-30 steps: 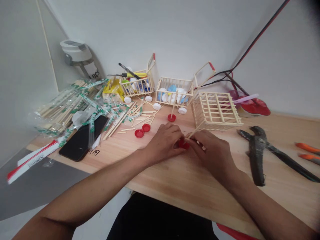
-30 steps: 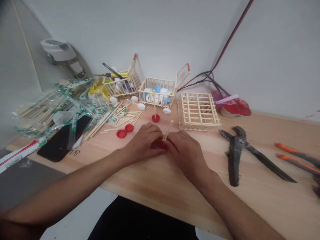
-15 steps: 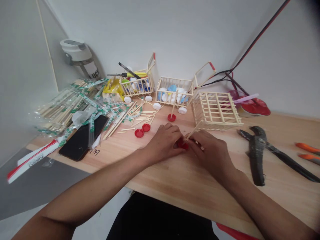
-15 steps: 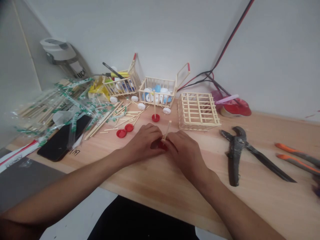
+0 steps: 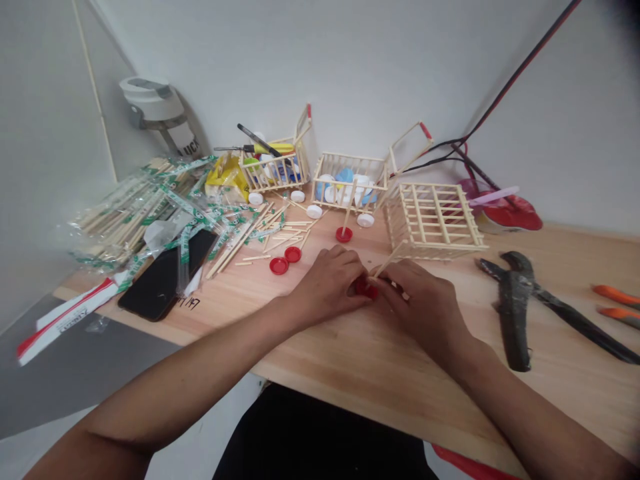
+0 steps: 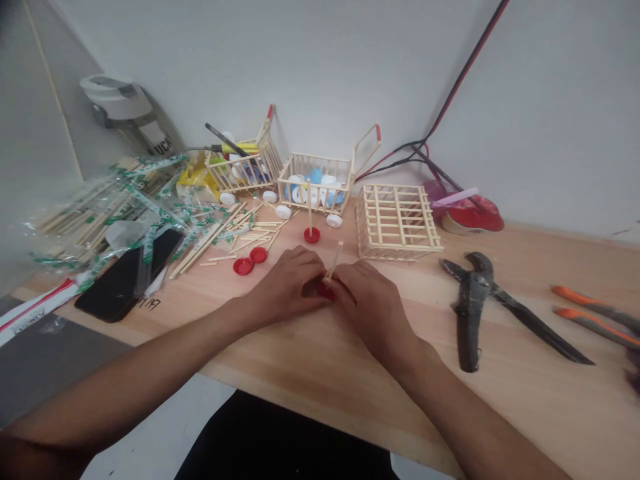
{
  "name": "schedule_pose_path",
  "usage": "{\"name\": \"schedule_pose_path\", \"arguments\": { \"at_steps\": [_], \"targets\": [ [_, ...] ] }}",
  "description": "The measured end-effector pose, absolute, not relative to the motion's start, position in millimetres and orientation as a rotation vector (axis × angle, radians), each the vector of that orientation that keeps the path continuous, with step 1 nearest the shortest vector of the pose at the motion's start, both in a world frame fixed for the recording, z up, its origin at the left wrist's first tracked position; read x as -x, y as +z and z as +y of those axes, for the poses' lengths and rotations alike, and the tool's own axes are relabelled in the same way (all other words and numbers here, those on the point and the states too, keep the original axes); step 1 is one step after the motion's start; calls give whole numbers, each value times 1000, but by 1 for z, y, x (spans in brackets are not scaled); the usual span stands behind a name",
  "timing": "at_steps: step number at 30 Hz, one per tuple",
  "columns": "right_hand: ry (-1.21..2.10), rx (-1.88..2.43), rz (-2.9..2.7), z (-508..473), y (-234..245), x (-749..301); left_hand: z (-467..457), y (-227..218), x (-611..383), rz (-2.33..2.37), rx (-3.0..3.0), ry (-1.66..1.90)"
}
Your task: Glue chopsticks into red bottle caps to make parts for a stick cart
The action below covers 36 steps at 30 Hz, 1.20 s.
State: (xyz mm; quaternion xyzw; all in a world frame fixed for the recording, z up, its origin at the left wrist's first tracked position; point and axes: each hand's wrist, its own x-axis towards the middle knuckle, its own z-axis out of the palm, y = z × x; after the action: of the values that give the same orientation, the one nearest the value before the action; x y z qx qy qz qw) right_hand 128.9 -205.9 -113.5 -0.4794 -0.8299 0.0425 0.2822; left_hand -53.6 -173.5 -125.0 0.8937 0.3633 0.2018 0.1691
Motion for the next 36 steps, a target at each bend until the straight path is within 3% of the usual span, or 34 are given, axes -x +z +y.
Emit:
{"name": "schedule_pose_path", "arguments": {
  "at_steps": [36],
  "targets": [
    [125,1295,-2226,-206,-112,-129,-173,-123,53,1042,-2527,545]
  ]
}}
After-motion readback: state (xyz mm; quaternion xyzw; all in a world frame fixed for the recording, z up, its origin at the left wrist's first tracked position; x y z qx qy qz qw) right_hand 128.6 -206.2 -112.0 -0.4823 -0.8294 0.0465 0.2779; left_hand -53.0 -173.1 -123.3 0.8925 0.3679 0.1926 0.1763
